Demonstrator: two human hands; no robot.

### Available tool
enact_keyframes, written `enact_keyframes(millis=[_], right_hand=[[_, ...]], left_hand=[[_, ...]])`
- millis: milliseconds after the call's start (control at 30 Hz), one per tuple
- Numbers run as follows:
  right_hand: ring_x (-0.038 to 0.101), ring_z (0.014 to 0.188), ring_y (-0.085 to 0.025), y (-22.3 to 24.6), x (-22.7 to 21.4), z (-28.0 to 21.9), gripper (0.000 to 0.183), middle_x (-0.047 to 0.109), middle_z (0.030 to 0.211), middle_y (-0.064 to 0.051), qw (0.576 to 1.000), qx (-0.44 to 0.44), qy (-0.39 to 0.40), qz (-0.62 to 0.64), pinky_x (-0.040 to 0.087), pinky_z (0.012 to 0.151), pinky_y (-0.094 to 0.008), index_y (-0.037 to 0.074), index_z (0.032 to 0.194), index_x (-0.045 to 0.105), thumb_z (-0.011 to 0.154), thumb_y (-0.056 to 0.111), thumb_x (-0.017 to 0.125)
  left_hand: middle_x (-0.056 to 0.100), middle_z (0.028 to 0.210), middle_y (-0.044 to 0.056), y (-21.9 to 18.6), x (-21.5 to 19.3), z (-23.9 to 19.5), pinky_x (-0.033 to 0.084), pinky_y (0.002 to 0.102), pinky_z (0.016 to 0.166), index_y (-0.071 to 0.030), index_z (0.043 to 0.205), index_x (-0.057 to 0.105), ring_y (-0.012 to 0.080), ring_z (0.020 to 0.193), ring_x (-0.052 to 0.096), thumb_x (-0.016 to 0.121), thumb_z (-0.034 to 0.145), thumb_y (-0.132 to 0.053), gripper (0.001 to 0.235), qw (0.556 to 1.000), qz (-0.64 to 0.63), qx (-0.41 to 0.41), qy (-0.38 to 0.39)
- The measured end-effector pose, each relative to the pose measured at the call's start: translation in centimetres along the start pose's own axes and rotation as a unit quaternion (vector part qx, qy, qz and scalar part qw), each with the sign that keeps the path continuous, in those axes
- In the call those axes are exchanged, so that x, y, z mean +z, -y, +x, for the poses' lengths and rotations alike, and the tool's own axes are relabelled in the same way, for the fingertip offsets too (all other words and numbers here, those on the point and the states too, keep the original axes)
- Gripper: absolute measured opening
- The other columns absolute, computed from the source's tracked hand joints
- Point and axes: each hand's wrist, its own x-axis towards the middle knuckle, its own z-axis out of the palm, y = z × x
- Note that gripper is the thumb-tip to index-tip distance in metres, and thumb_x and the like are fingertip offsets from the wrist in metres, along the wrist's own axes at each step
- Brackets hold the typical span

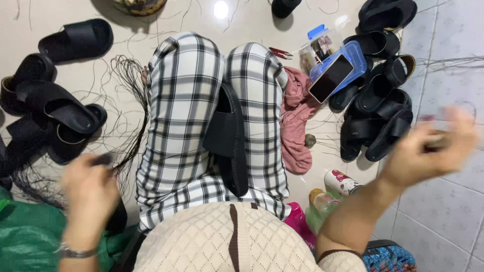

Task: The person sits on the floor and sews a black slipper using a needle and thread. They repeatedly push the needle through the slipper's strap and pull the thread to secure it.

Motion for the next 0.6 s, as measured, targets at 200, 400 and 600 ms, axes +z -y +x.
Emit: enact_keyframes(millis=[200,400,600], right_hand=[[0.072,0.104,-0.040,13.4,0.8,-3.8,0.058,0.075,0.115,-0.017,0.711,0.028,0.381,0.591,0.057,0.087,-0.044,0.005,0.121,0.073,0.069,-0.019,0.068],[0.057,0.067,-0.022,13.3,2.2,-6.2,0.008,0.067,0.086,-0.012,0.595,0.098,0.451,0.658,0.049,0.062,-0.032,0.004,0.080,0.075,0.084,0.010,0.077],[0.043,0.031,-0.014,15.4,3.1,-8.2,0.019,0.061,0.065,-0.027,0.341,0.343,0.353,0.801,0.036,0.029,-0.026,-0.009,0.080,0.056,0.093,0.003,0.063]], left_hand=[[0.058,0.056,0.012,-12.0,-7.7,-1.2,0.049,0.043,0.053,-0.006,0.057,0.055,0.0358,0.057,0.064,0.077,0.088,-0.038,0.050,0.857,-0.430,0.261,-0.110],[0.068,0.064,0.015,-11.9,-9.2,-0.8,0.052,0.039,0.054,-0.002,0.096,0.067,0.0312,0.058,0.068,0.082,0.079,-0.028,0.034,0.779,-0.570,0.197,0.174],[0.057,0.074,0.009,-12.7,-3.1,-0.7,0.049,0.042,0.051,-0.007,0.058,0.058,0.0339,0.059,0.061,0.069,0.093,-0.040,0.049,0.869,-0.411,0.257,-0.101]])
